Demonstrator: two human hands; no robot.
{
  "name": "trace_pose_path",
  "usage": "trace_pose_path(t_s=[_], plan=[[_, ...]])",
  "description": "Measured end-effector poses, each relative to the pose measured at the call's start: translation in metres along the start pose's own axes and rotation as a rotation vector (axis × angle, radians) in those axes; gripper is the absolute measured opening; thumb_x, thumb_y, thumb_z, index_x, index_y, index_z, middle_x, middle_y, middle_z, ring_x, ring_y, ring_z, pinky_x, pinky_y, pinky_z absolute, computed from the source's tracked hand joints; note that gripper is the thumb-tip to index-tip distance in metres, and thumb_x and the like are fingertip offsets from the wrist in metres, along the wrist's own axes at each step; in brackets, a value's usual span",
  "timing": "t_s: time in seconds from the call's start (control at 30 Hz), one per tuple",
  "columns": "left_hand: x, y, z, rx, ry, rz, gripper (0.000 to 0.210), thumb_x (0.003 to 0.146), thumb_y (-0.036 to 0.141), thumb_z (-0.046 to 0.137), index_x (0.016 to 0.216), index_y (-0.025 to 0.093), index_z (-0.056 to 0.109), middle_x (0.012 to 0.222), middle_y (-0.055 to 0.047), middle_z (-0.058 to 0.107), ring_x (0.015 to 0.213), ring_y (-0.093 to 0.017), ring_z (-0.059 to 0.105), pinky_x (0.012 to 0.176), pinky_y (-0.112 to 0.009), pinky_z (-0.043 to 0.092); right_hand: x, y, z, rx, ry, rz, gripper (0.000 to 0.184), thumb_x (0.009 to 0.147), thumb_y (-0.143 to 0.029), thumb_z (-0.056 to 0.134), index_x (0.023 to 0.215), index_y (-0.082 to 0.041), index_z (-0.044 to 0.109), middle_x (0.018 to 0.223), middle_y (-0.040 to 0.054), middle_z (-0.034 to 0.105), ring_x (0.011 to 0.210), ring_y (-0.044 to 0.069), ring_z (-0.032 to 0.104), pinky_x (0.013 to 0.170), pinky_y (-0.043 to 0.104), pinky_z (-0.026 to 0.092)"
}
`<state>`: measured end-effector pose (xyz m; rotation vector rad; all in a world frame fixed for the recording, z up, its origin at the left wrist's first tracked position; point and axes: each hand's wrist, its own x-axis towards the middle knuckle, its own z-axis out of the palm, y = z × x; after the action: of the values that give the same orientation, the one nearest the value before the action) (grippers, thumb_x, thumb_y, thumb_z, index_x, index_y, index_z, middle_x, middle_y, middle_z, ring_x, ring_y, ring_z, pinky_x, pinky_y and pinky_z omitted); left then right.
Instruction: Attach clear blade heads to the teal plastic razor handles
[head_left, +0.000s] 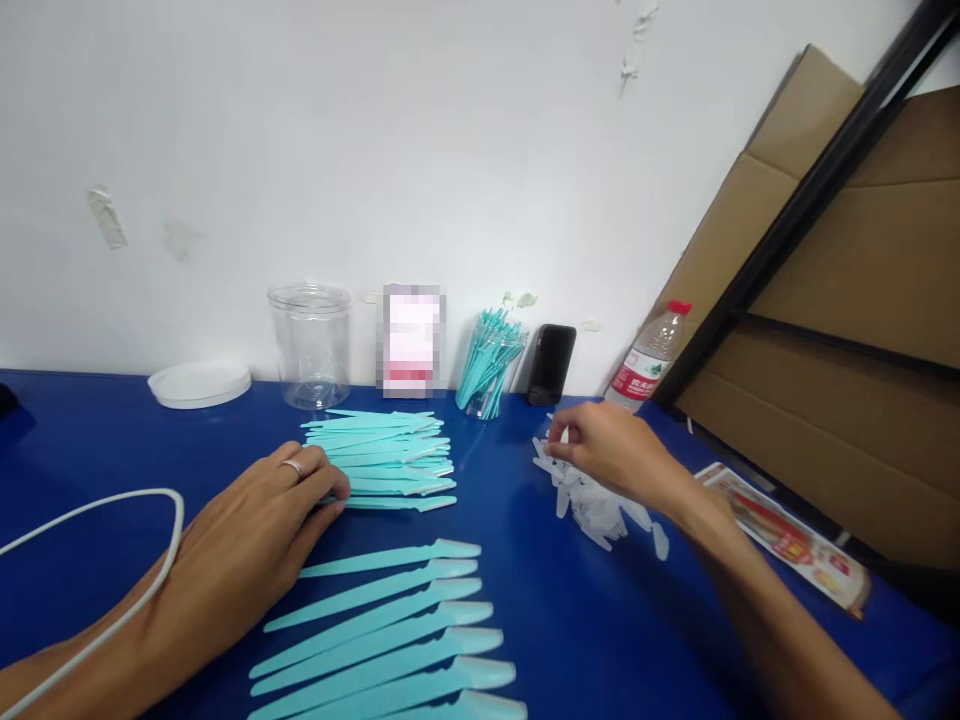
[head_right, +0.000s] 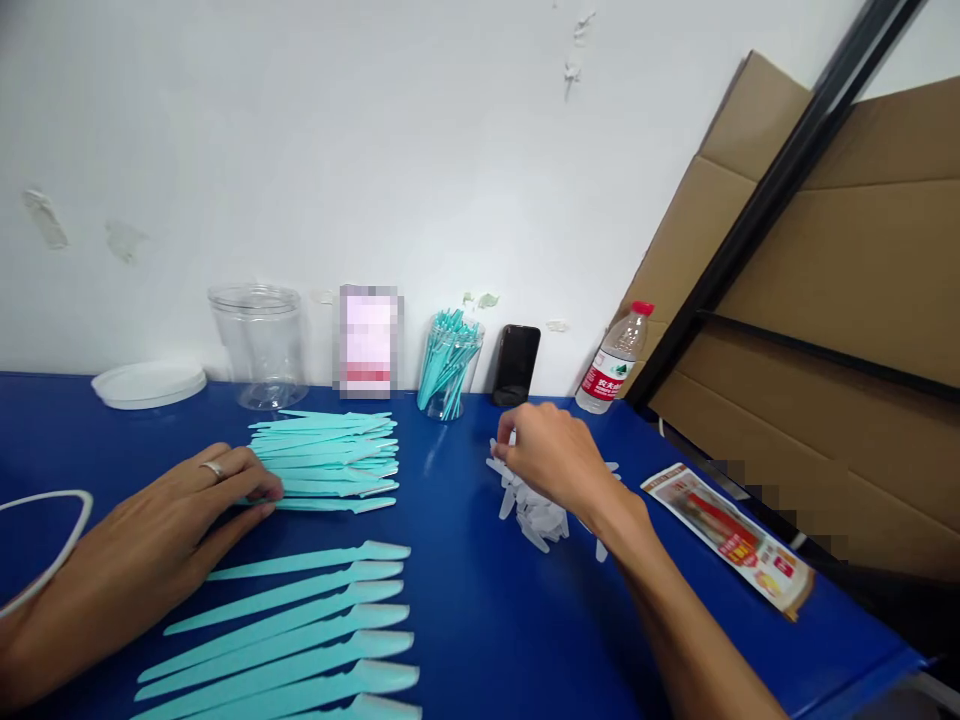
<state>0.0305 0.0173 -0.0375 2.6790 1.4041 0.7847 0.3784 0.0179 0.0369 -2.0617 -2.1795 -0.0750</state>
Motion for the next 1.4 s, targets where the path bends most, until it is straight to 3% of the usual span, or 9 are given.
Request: trace_pose_path(t_s=[0.17,0.33,0.4,0.53,0.6,0.77,1.03,1.17,1.4], plan=[[-0.002,0.015,-0.008,-0.108,0.049,-0.071,0.030,0.096,0.044,0.040,0.085,0.023,0.058,0.081,-0.003,0.061,0.074,-0.024,0.056,0.072,-0.037,0.043,-0.001,-0.002,0.021,-0.080,-0.074,-0.028,0.008,0.079,-0.022,0.071,0.086,-0.021,0.074,0.079,0.0110,0.072,0.072,0.028,0.066,0.058,0.031,0.032],[-0.011,0.029,-0.008,-0.385,-0.234,-0.200,0.032,0.103,0.047,0.030,0.084,0.026,0.045,0.067,0.005,0.047,0.059,-0.016,0.042,0.055,-0.027,0.035,-0.001,-0.016,0.021,-0.079,0.016,-0.048,0.011,0.085,-0.015,0.058,0.082,-0.017,0.069,0.085,0.0139,0.071,0.077,0.030,0.066,0.061,0.033,0.035],[-0.013,0.034,-0.007,-0.427,-0.259,-0.215,0.033,0.103,0.048,0.029,0.084,0.026,0.044,0.068,0.005,0.044,0.060,-0.016,0.039,0.056,-0.027,0.032,-0.004,-0.029,0.018,0.053,0.036,-0.080,0.012,0.091,-0.021,0.054,0.087,-0.019,0.065,0.087,0.0093,0.071,0.076,0.024,0.066,0.060,0.031,0.038],[-0.012,0.040,-0.008,-0.477,-0.249,-0.221,0.031,0.104,0.044,0.030,0.083,0.025,0.044,0.067,0.006,0.043,0.059,-0.015,0.038,0.056,-0.027,0.029,-0.017,-0.058,0.022,0.786,-0.166,-0.141,0.020,0.094,-0.037,0.056,0.087,-0.020,0.061,0.066,-0.0011,0.062,0.057,0.013,0.056,0.050,0.023,0.040],[-0.012,0.042,-0.009,-0.477,-0.233,-0.215,0.029,0.104,0.041,0.032,0.083,0.025,0.044,0.065,0.007,0.043,0.058,-0.015,0.039,0.056,-0.027,0.029,-0.022,-0.069,0.028,1.005,-0.235,-0.131,0.025,0.091,-0.044,0.061,0.086,-0.019,0.064,0.061,-0.0032,0.056,0.051,0.011,0.050,0.045,0.021,0.038],[-0.011,0.043,-0.011,-0.464,-0.245,-0.214,0.027,0.103,0.039,0.034,0.083,0.025,0.045,0.063,0.007,0.044,0.056,-0.015,0.041,0.055,-0.026,0.030,-0.027,-0.082,0.042,1.169,-0.267,-0.127,0.034,0.084,-0.052,0.070,0.086,-0.018,0.070,0.057,-0.0060,0.048,0.045,0.008,0.041,0.040,0.020,0.036],[-0.011,0.044,-0.012,-0.473,-0.218,-0.222,0.026,0.102,0.037,0.035,0.084,0.025,0.048,0.061,0.007,0.045,0.054,-0.014,0.040,0.054,-0.027,0.028,-0.025,-0.082,0.044,1.412,-0.239,-0.052,0.019,0.075,-0.034,0.078,0.083,-0.017,0.077,0.063,-0.0015,0.058,0.054,0.011,0.052,0.045,0.022,0.046],[-0.011,0.045,-0.012,-0.486,-0.197,-0.226,0.026,0.101,0.037,0.035,0.083,0.024,0.047,0.062,0.007,0.047,0.055,-0.014,0.039,0.054,-0.027,0.028,-0.025,-0.083,0.044,1.477,-0.231,-0.025,0.020,0.070,-0.029,0.081,0.085,-0.017,0.074,0.067,-0.0006,0.062,0.058,0.012,0.056,0.050,0.024,0.052],[-0.012,0.044,-0.009,-0.468,-0.176,-0.200,0.024,0.101,0.034,0.037,0.084,0.024,0.050,0.064,0.005,0.052,0.057,-0.015,0.046,0.053,-0.026,0.029,-0.027,-0.087,0.046,1.485,-0.242,-0.028,0.027,0.069,-0.035,0.086,0.080,-0.017,0.068,0.064,-0.0021,0.062,0.058,0.012,0.059,0.051,0.025,0.056]])
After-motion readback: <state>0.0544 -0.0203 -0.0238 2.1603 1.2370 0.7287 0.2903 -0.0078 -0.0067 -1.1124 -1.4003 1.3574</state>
